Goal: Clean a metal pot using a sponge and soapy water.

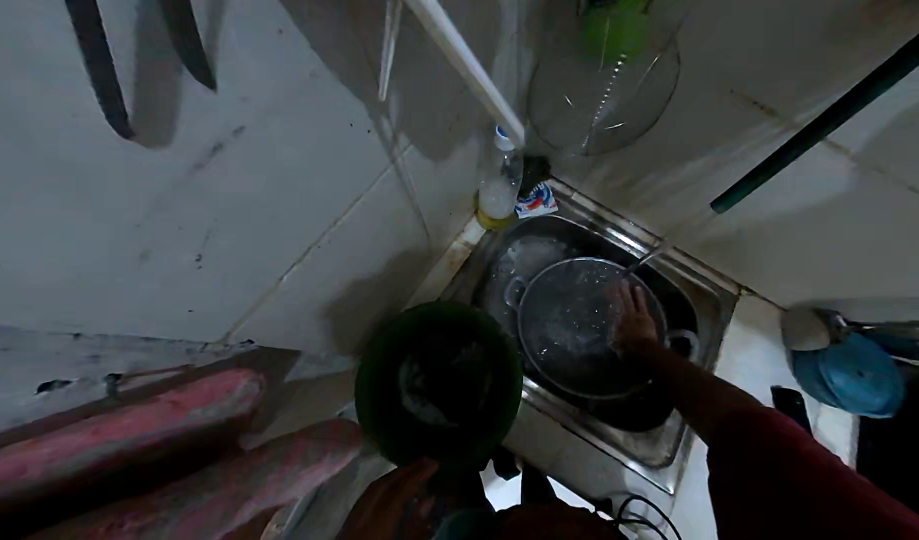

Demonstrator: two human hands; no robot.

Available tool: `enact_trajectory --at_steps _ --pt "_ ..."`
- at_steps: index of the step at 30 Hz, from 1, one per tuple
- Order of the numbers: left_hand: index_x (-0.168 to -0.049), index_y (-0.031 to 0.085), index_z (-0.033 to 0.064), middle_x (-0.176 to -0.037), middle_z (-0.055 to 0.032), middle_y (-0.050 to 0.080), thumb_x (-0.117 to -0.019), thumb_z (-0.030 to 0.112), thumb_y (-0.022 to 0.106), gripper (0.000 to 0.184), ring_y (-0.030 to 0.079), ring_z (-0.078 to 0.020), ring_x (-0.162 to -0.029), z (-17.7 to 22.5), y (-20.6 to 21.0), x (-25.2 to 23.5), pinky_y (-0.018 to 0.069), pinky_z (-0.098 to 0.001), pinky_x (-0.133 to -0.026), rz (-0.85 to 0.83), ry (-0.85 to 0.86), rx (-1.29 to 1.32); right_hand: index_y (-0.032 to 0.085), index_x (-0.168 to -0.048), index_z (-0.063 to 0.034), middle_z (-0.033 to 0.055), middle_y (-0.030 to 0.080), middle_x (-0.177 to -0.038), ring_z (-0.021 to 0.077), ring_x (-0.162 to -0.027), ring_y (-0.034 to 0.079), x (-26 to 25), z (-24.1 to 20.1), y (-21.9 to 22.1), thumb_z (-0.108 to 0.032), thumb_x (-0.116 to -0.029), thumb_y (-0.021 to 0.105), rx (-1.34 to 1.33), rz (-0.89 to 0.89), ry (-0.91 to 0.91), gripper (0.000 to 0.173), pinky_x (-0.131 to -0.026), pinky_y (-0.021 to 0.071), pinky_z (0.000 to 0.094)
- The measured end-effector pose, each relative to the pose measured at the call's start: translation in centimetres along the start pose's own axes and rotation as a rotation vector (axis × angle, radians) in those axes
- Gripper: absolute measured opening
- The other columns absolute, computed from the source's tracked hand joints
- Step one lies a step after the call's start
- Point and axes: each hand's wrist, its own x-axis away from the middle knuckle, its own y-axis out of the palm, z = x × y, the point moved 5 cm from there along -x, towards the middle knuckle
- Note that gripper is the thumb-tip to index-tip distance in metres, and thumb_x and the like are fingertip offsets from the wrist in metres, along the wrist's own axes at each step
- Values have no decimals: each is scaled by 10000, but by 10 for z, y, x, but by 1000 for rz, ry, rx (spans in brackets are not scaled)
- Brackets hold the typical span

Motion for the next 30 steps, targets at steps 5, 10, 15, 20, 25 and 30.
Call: enact_trajectory --at_steps 5,10,15,20,25,30 --pt "-1217 702 20 -1200 -156 706 -1047 237 545 317 631 -129 -1181 -2 -3 6 473 -251 -1045 13 11 22 237 -1600 47 270 137 -1687 424 -1580 69 35 -39 18 -353 -1025 583 -280 -137 -129 781 -1281 17 551" --pt "-1216 696 5 -1195 -167 706 -1048 246 532 337 632 -145 -1181 -5 -7 12 479 -258 -1035 40 27 -5 150 -1624 23 235 76 -1705 367 -1595 0 35 13 -10 -406 -1099 387 192 -155 -112 719 -1254 -52 598" --pt "-1208 701 -3 -1175 -178 710 -1047 258 530 351 646 -171 -1161 -6 -9 16 492 -284 -1027 52 18 -21 137 -1606 77 267 -26 -1698 406 -1585 -63 21 -4 -2 -274 -1063 475 29 10 23 729 -1272 -43 566" --pt "-1214 703 0 -1176 -184 707 -1040 238 539 337 648 -172 -1156 -3 -3 11 491 -274 -1025 28 39 -7 168 -1627 12 278 38 -1695 444 -1578 -9 66 -37 28 -566 -1071 364 -166 -291 -198 825 -1266 -13 597" --pt "-1231 701 22 -1204 -166 704 -1047 252 533 339 644 -161 -1169 -1 3 3 493 -275 -1025 19 51 -1 261 -1623 -44 241 186 -1687 425 -1578 84 92 13 -22 -493 -1084 410 148 -423 -175 717 -1228 -29 676" --pt "-1222 701 26 -1212 -156 705 -1056 285 514 360 648 -157 -1169 -1 3 -1 503 -274 -1017 19 53 -29 289 -1610 -26 217 212 -1687 399 -1582 101 91 9 -6 -540 -1081 370 95 -480 -239 742 -1245 -37 637"
